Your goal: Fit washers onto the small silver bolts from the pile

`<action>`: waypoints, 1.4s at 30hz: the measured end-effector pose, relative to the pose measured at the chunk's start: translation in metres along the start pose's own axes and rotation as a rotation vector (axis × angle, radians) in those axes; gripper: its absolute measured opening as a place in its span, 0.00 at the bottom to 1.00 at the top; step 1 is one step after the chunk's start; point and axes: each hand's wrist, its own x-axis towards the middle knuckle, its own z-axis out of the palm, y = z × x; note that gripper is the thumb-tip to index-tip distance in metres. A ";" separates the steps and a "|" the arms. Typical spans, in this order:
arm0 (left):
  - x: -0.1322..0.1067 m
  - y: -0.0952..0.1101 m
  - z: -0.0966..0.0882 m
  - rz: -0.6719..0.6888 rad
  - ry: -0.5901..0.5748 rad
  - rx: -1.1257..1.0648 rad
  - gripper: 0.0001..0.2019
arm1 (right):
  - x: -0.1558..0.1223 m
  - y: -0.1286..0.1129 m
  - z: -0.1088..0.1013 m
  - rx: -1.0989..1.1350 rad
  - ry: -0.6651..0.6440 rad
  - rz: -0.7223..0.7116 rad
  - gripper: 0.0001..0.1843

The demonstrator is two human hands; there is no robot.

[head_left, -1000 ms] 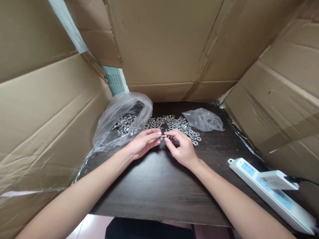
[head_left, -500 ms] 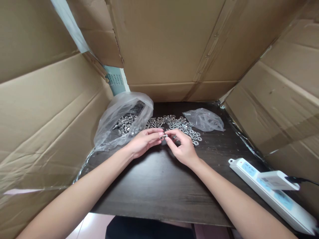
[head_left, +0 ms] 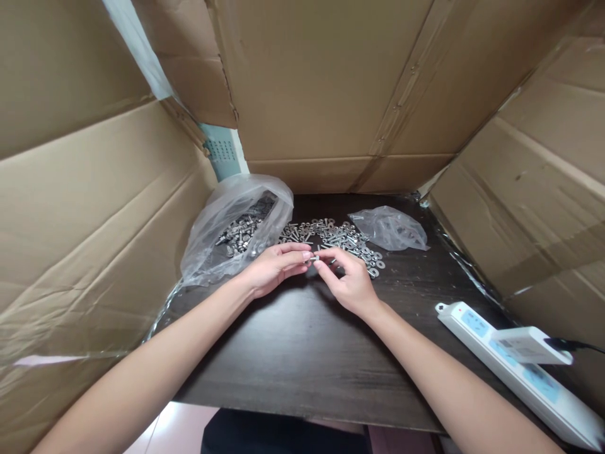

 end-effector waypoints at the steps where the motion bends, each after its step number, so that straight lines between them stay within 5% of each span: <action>1: 0.000 0.000 -0.001 0.002 -0.004 0.003 0.10 | 0.000 0.000 0.000 0.001 -0.007 0.003 0.04; 42: -0.001 0.002 0.002 -0.001 0.005 0.003 0.12 | 0.000 -0.002 -0.001 -0.021 0.012 -0.065 0.08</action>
